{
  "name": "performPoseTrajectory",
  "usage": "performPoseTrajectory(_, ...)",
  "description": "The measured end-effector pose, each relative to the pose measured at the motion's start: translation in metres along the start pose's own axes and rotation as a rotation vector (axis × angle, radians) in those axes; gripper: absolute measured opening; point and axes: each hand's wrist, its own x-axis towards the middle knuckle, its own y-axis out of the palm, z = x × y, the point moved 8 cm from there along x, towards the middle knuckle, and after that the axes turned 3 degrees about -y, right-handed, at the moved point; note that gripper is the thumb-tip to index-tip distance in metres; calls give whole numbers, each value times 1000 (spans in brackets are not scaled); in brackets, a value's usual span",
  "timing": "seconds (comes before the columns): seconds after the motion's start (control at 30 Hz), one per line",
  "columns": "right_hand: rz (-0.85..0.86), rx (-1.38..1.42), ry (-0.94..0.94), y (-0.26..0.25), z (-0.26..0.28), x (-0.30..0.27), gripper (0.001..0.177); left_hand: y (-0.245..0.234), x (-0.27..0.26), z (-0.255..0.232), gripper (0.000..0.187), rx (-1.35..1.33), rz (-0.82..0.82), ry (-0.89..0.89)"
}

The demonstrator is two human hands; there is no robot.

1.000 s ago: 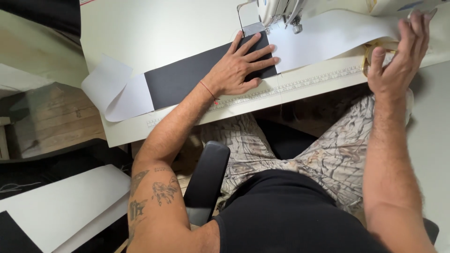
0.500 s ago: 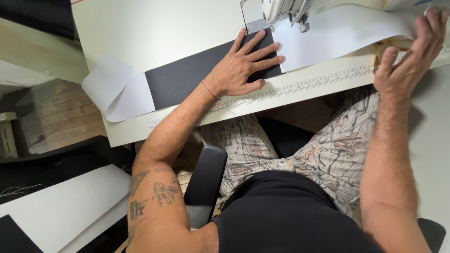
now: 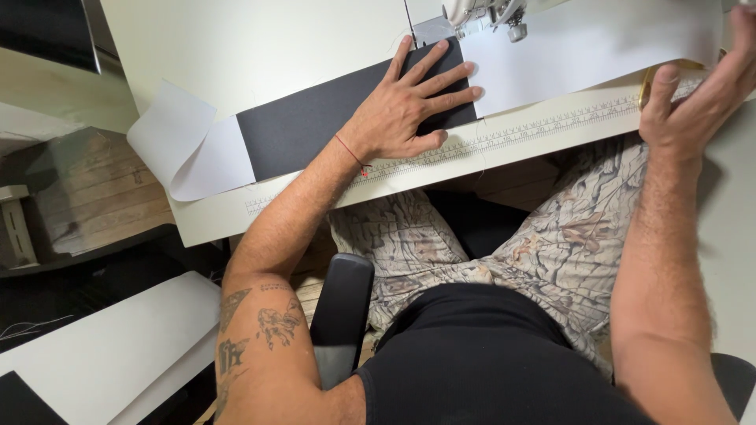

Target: Cutting leather material with scissors, folding it with paper inserts, and writing on a card

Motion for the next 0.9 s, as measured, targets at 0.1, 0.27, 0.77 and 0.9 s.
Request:
performPoseTrajectory(0.1, -60, -55, 9, 1, -7, -13, 71, 1, 0, 1, 74, -7, -7, 3)
performPoseTrajectory(0.27, 25, 217, -167, 19, 93, 8, 74, -1, 3, 5, 78, -28, -10, -4)
performPoseTrajectory(0.77, 680, 82, -171, 91, 112, 1, 90, -6, 4, 13, 74, -23, -38, 11)
performPoseTrajectory(0.9, 669, 112, -173, 93, 111, 4, 89, -11, 5, 16, 72, 5, -100, 13)
